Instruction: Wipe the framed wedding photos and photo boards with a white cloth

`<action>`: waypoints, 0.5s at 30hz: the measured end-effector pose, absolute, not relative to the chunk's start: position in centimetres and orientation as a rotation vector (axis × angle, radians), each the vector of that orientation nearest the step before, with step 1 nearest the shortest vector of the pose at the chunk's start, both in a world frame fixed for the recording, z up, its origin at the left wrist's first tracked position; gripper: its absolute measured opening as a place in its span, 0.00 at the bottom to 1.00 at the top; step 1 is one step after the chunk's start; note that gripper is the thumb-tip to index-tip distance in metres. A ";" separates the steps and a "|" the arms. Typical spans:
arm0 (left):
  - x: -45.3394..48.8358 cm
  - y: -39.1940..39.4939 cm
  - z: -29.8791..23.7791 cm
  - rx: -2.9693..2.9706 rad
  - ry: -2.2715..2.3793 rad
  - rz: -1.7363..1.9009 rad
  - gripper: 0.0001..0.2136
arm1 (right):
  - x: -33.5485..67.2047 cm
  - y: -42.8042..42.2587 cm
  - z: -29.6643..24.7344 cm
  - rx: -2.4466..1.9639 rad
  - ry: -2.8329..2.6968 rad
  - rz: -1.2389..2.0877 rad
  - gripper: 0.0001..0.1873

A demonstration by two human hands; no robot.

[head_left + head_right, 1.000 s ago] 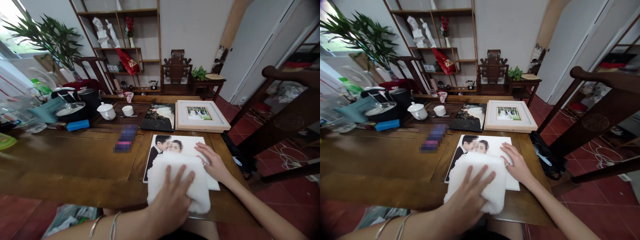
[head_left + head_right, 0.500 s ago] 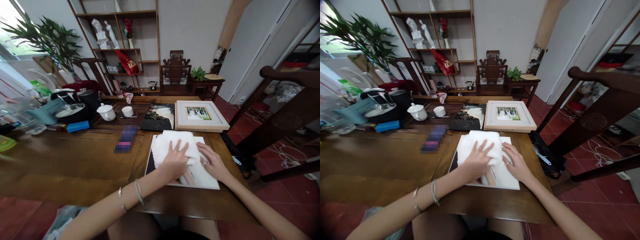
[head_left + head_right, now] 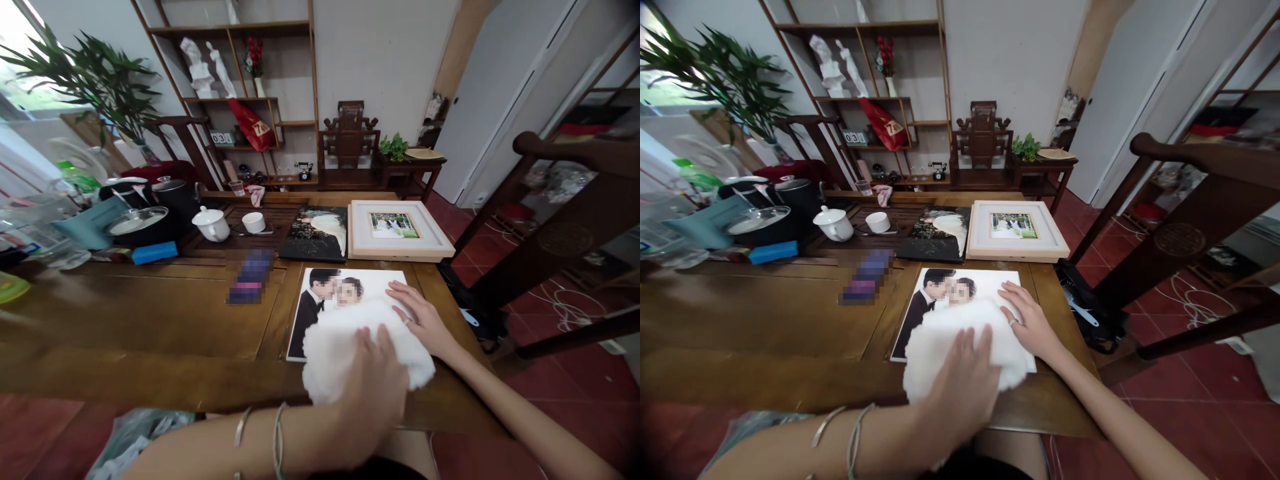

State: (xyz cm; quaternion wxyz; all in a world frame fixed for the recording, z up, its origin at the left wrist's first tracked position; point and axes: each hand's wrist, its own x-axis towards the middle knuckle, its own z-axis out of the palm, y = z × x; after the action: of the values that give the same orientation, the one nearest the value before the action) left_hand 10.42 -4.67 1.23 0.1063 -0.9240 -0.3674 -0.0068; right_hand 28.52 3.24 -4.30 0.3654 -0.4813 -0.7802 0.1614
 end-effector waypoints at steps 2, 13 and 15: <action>10.4 -1.9 1.3 -2.602 -1.265 0.031 0.14 | 28.5 3.3 -4.4 -1.215 -2.000 0.411 0.16; 13.1 -3.7 0.2 -2.368 -1.335 -0.042 0.18 | 28.8 3.4 -4.4 -1.190 -1.959 0.463 0.17; 13.9 -6.1 -0.3 -2.425 -1.251 -0.106 0.17 | 28.8 3.3 -4.3 -1.182 -1.956 0.468 0.17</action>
State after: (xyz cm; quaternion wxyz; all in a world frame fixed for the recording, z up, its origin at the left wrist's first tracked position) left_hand 13.85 -6.05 -0.32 0.2042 -0.8693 -0.4484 -0.0380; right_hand 28.80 3.34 -4.29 0.3936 -0.4657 -0.7708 0.1843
